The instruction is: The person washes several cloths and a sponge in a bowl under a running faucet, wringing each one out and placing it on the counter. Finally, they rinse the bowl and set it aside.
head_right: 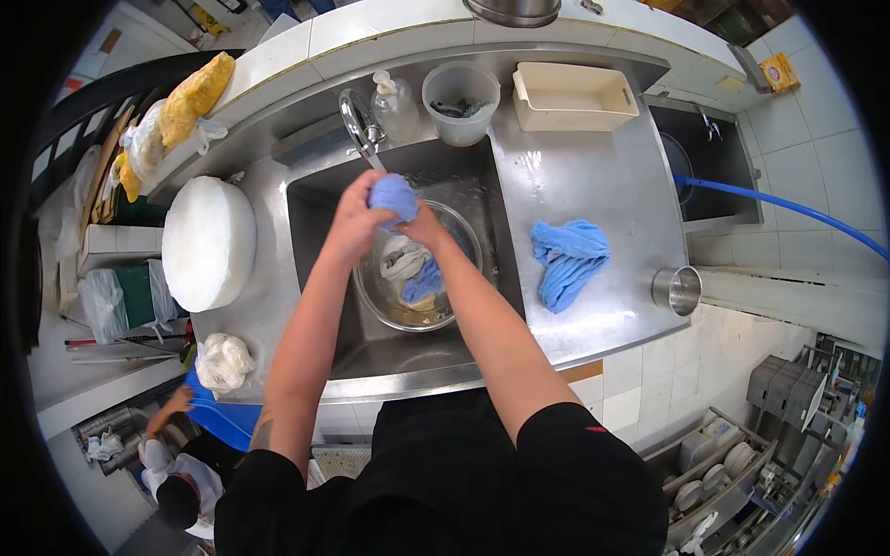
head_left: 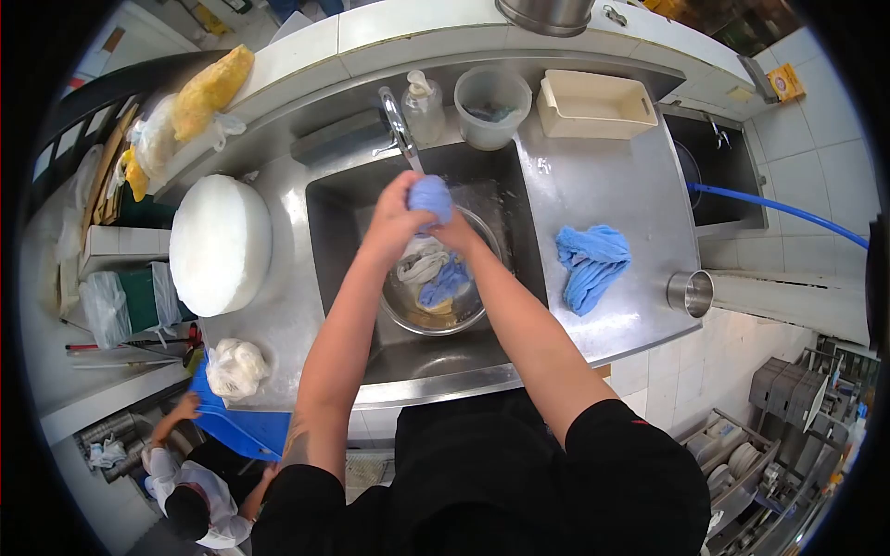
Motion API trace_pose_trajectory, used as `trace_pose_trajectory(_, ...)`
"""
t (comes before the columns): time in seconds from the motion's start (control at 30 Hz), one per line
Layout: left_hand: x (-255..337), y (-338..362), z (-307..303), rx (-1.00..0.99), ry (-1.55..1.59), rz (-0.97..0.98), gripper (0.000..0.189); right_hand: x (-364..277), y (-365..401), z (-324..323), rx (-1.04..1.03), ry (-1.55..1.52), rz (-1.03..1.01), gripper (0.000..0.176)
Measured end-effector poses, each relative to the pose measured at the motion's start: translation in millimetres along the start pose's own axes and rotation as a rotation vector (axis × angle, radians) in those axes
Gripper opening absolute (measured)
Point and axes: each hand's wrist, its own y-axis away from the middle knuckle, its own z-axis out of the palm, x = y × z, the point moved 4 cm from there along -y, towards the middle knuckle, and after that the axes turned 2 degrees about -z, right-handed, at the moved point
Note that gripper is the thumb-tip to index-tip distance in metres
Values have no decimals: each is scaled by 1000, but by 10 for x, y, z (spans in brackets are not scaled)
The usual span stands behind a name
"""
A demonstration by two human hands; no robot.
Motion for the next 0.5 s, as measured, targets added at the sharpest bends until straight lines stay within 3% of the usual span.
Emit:
trace_pose_trajectory(0.1, 158, 250, -516, 215, 593, -71, 48, -376, -165, 3, 17, 182, 157, 63)
trace_pose_trajectory(0.17, -387, 326, -952, 276, 1038, -121, 39, -709, -171, 108, 253, -39, 65, 70)
trace_pose_trajectory(0.23, -775, 418, -863, 476, 1133, -183, 35, -1149, -130, 246, 439, -206, -86, 74)
trace_pose_trajectory(0.27, -1076, 447, -762, 547, 1137, -263, 40, -961, -170, 297, 368, -185, 25, 79)
trace_pose_trajectory(0.3, -1457, 505, -589, 570, 1218, -486, 52, -984, -169, 365, 407, -89, -26, 80)
trace_pose_trajectory(0.33, -1065, 616, -142, 632, 1051, -641, 62, -1024, -113, 467, 445, 8, -77, 80)
trace_pose_trajectory(0.37, -1838, 527, -122, 312, 1259, -563, 71, -1090, -36, 546, 481, 104, -127, 81)
trace_pose_trajectory(0.43, -1692, 366, 31, 301, 1334, -223, 73, -1262, 150, 603, 434, -74, -35, 81)
trace_pose_trajectory(0.5, -1370, 289, -5, 313, 1324, -148, 73, -1251, 337, 476, 380, -274, 20, 80)
